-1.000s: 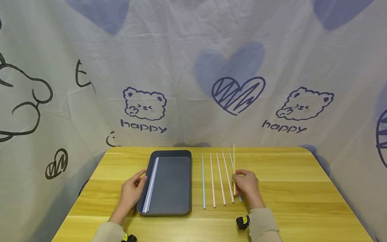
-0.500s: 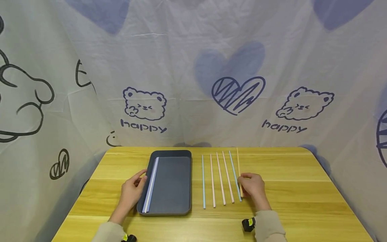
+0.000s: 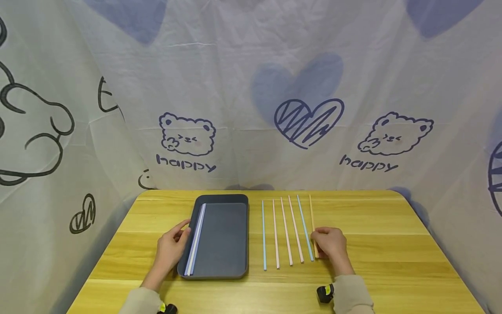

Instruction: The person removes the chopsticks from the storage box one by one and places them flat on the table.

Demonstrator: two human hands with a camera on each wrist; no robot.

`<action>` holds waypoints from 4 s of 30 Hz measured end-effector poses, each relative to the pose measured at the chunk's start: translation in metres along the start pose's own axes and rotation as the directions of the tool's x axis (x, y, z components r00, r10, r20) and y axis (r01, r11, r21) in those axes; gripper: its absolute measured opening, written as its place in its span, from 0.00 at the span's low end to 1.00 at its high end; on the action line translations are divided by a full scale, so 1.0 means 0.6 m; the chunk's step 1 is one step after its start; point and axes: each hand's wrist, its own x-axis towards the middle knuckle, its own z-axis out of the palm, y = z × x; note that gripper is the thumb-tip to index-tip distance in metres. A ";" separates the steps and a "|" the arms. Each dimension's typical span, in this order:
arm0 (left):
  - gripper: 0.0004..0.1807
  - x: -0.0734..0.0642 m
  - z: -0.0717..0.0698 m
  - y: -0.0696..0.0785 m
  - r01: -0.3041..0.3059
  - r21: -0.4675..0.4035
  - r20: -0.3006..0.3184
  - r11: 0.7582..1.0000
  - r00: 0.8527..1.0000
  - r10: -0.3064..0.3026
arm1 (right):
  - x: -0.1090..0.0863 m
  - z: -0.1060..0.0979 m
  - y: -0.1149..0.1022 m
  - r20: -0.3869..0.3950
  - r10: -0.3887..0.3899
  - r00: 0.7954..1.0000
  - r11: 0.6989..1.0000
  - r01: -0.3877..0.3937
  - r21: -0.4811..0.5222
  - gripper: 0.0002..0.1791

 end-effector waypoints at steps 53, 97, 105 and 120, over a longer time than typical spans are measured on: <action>0.17 0.002 0.003 -0.006 -0.016 -0.004 -0.013 1.000 1.000 0.016 | -0.008 0.005 -0.005 -0.149 -0.142 0.979 0.915 0.072 -0.397 0.18; 0.17 0.001 -0.001 -0.003 -0.021 -0.022 -0.015 1.000 1.000 0.021 | -0.051 0.196 -0.145 0.094 -0.269 0.959 0.963 0.267 0.029 0.16; 0.17 0.001 0.001 -0.008 -0.012 -0.002 -0.011 1.000 1.000 0.012 | -0.067 0.224 -0.158 0.170 -0.254 0.952 0.966 0.243 0.084 0.16; 0.18 -0.003 0.000 -0.003 0.028 -0.009 -0.002 1.000 1.000 -0.028 | -0.083 0.279 -0.175 0.255 -0.285 0.924 0.957 0.260 0.125 0.19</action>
